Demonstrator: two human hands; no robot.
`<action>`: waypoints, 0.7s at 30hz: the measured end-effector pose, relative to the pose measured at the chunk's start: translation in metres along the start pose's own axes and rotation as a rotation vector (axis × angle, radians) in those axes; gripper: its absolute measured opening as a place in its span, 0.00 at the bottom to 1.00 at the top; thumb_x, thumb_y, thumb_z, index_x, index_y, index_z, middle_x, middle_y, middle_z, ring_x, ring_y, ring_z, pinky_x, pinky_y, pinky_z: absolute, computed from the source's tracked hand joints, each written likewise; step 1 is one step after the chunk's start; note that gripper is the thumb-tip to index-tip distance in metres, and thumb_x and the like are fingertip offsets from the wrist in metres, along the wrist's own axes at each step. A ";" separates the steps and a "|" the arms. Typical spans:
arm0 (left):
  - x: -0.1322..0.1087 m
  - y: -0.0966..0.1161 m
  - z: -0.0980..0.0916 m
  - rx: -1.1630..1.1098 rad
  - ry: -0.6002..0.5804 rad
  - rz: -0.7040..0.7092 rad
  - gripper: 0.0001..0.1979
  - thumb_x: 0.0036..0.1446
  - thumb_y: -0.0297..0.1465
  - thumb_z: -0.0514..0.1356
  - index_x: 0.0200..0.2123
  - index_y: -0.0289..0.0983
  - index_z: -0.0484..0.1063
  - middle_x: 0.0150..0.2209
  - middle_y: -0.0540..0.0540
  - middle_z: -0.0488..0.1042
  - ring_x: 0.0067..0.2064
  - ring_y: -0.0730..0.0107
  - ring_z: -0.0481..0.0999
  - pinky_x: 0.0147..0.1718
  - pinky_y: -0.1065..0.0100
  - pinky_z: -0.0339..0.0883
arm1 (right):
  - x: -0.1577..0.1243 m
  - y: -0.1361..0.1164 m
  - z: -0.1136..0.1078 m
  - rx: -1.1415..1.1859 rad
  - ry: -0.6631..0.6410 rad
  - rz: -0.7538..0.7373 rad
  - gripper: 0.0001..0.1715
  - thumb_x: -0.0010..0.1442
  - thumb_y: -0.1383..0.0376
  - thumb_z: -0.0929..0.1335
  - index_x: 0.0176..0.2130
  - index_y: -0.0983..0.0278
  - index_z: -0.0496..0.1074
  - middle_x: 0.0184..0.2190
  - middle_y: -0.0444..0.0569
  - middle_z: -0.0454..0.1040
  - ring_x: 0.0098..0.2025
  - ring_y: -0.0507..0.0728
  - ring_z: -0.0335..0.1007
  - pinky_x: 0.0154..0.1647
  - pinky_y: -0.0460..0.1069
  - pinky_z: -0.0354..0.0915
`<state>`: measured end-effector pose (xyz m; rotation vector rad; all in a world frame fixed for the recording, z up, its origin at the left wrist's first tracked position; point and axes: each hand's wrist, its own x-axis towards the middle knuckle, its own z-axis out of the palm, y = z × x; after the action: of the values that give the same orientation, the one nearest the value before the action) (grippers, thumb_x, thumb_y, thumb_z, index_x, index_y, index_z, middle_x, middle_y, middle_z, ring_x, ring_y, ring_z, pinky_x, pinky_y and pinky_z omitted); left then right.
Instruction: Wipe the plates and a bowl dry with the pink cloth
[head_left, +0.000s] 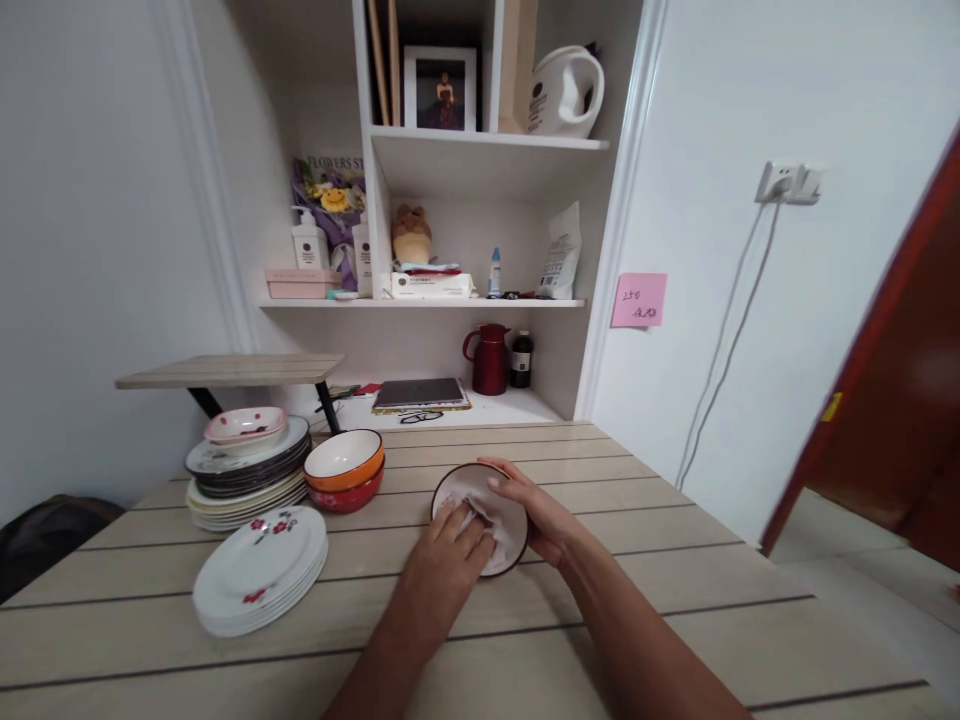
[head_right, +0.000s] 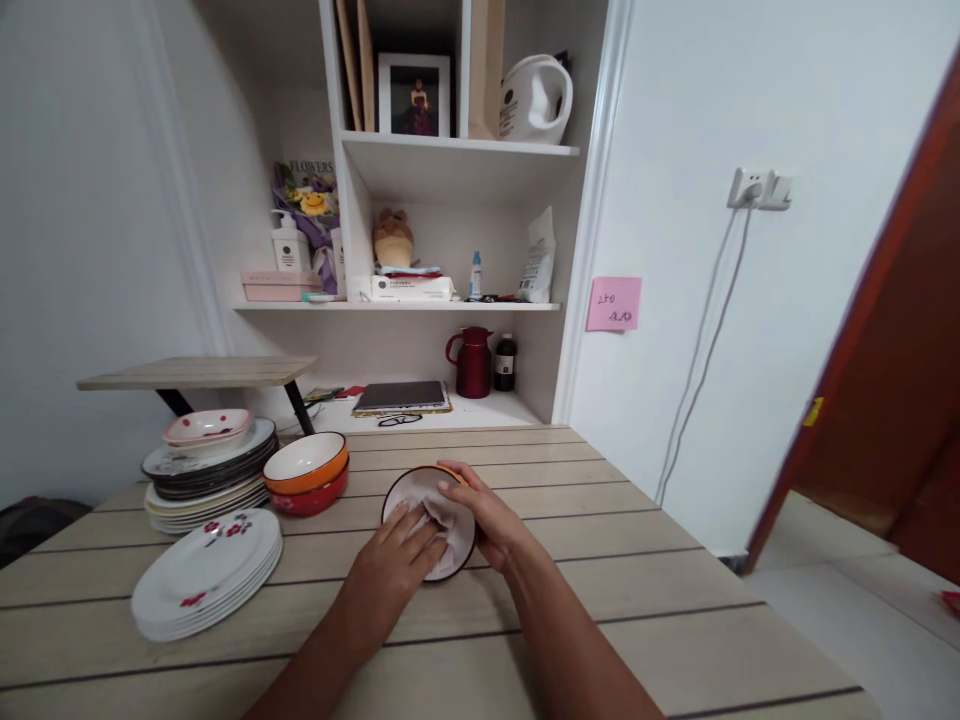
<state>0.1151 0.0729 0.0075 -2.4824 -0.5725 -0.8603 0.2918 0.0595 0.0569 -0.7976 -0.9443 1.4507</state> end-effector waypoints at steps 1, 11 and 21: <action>-0.001 0.000 0.000 0.038 0.019 0.000 0.15 0.64 0.24 0.52 0.49 0.41 0.73 0.50 0.46 0.78 0.55 0.61 0.73 0.59 0.53 0.63 | 0.001 0.003 0.003 0.051 0.022 -0.008 0.28 0.49 0.63 0.75 0.50 0.60 0.69 0.38 0.48 0.79 0.36 0.57 0.74 0.35 0.48 0.67; -0.008 0.000 0.014 0.088 0.105 -0.126 0.22 0.63 0.22 0.49 0.60 0.35 0.63 0.51 0.41 0.77 0.53 0.59 0.75 0.54 0.56 0.69 | 0.009 0.046 0.039 0.296 0.180 0.008 0.14 0.48 0.63 0.74 0.35 0.60 0.68 0.27 0.44 0.77 0.29 0.55 0.73 0.27 0.46 0.66; -0.003 -0.007 0.024 -0.065 0.050 0.044 0.12 0.65 0.29 0.53 0.49 0.45 0.71 0.48 0.52 0.77 0.55 0.69 0.70 0.64 0.55 0.53 | 0.000 -0.007 -0.006 -0.088 0.019 0.048 0.25 0.47 0.62 0.73 0.47 0.61 0.72 0.36 0.46 0.79 0.36 0.57 0.73 0.36 0.49 0.66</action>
<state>0.1203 0.0904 -0.0097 -2.5143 -0.4786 -0.9354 0.3005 0.0602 0.0599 -0.9024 -0.9853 1.4485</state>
